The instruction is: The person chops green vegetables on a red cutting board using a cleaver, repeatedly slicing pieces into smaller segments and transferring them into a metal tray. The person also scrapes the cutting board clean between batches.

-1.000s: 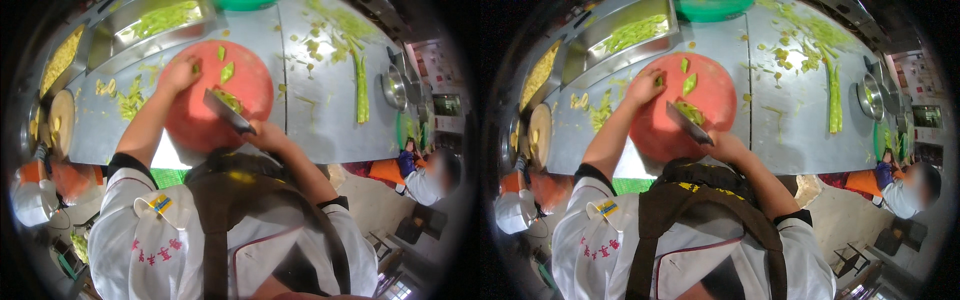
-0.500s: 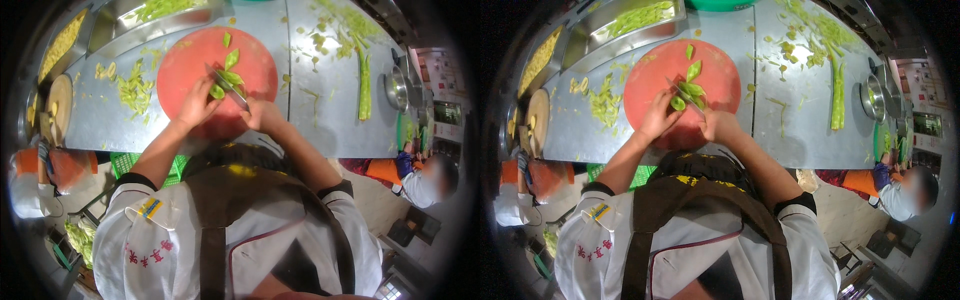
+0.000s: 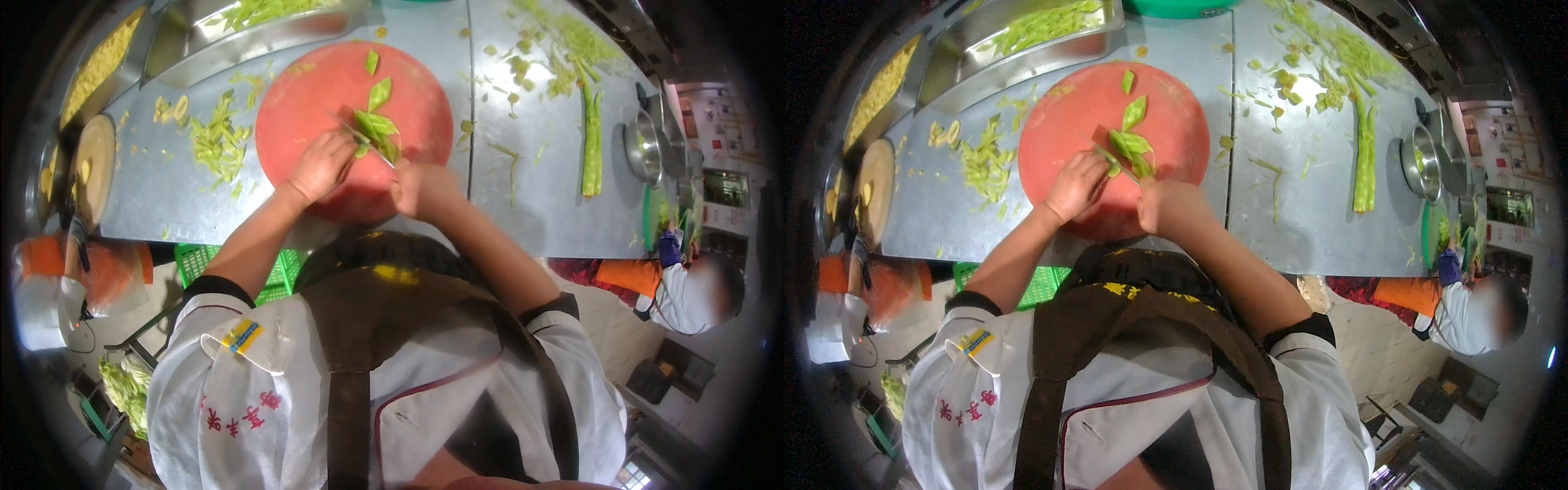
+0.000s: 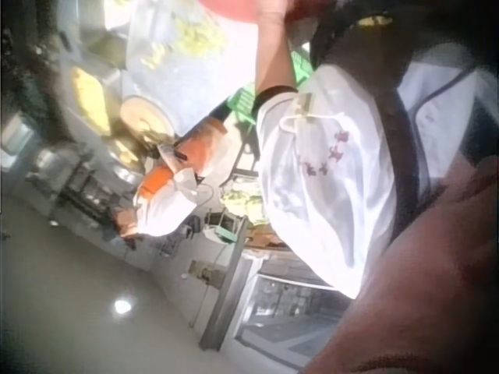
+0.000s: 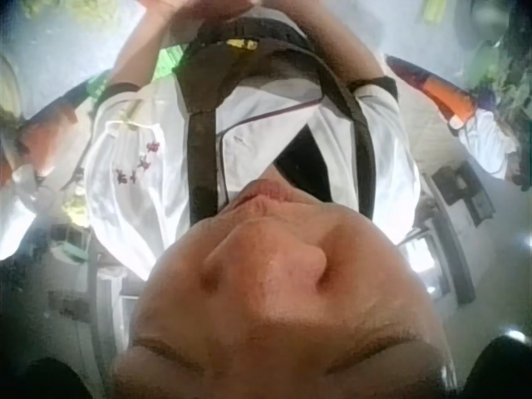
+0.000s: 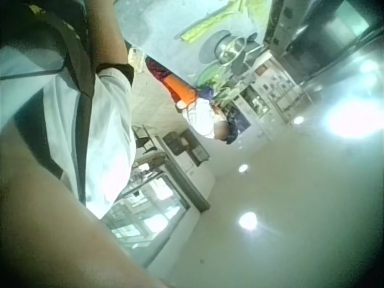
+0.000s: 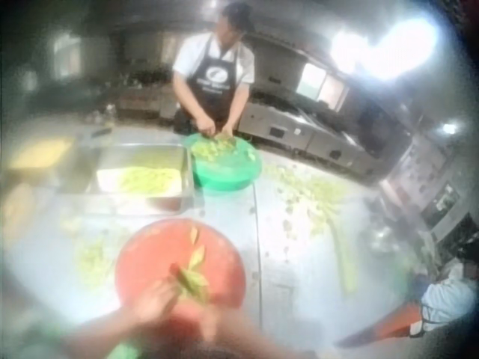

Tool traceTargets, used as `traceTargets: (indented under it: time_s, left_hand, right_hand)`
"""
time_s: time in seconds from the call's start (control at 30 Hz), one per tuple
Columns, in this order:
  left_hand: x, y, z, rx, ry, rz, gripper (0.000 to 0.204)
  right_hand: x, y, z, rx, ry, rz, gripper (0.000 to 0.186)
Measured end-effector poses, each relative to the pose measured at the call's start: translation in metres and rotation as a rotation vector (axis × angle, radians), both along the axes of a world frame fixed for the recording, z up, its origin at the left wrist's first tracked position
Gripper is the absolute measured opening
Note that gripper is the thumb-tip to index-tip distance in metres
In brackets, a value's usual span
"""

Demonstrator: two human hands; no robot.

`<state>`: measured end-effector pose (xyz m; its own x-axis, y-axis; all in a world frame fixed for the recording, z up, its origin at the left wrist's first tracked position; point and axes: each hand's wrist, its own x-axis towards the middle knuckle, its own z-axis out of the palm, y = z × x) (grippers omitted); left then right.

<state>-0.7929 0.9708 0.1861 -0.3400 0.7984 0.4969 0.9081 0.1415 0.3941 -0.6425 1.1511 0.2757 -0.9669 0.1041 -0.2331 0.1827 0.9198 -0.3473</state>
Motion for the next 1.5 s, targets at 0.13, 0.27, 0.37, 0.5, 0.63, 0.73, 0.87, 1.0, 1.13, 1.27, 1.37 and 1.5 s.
traceTargets:
  time_s: [0.13, 0.27, 0.37, 0.5, 0.63, 0.73, 0.87, 1.0, 1.13, 1.27, 1.37, 1.5]
  left_hand:
    - [0.001, 0.001, -0.001, 0.037, 0.017, 0.012, 0.024]
    - [0.002, -0.004, -0.007, 0.041, -0.027, 0.031, 0.024]
    - [0.001, -0.001, -0.01, 0.037, -0.027, 0.03, 0.024]
    - [0.002, -0.004, -0.014, 0.046, -0.014, 0.037, 0.025]
    - [0.002, -0.005, -0.011, 0.042, -0.036, 0.044, 0.024]
    - [0.001, -0.005, -0.012, 0.042, -0.048, 0.03, 0.022]
    - [0.003, -0.007, -0.009, 0.058, -0.08, 0.033, 0.027]
    - [0.001, -0.006, -0.013, 0.054, -0.069, 0.033, 0.026]
    - [0.001, -0.008, -0.011, 0.061, -0.073, 0.043, 0.026]
    - [0.001, -0.009, -0.01, 0.049, -0.071, 0.036, 0.025]
    - [0.001, -0.006, -0.013, 0.088, -0.073, 0.057, 0.02]
    - [0.003, -0.008, -0.013, 0.089, -0.07, 0.087, 0.019]
  right_hand:
    - [-0.009, 0.0, -0.019, -0.021, 0.16, 0.052, 0.025]
    - [-0.005, -0.007, 0.018, -0.007, 0.065, 0.031, 0.028]
    - [-0.003, -0.005, -0.009, -0.036, 0.096, 0.018, 0.026]
    - [-0.012, -0.003, -0.014, 0.005, 0.182, 0.059, 0.025]
    - [-0.006, -0.006, 0.004, -0.049, 0.119, 0.032, 0.025]
    - [-0.011, -0.003, -0.017, -0.044, 0.117, 0.04, 0.026]
    - [-0.01, -0.009, 0.007, -0.017, 0.064, 0.038, 0.028]
    - [-0.01, -0.008, -0.013, -0.084, 0.058, 0.019, 0.029]
    - [-0.013, -0.009, -0.002, 0.017, 0.04, 0.05, 0.03]
    - [-0.008, -0.008, -0.009, -0.044, 0.028, 0.027, 0.03]
    - [-0.014, -0.008, -0.012, -0.006, 0.029, 0.04, 0.03]
    - [-0.012, -0.012, 0.014, -0.027, -0.019, -0.005, 0.03]
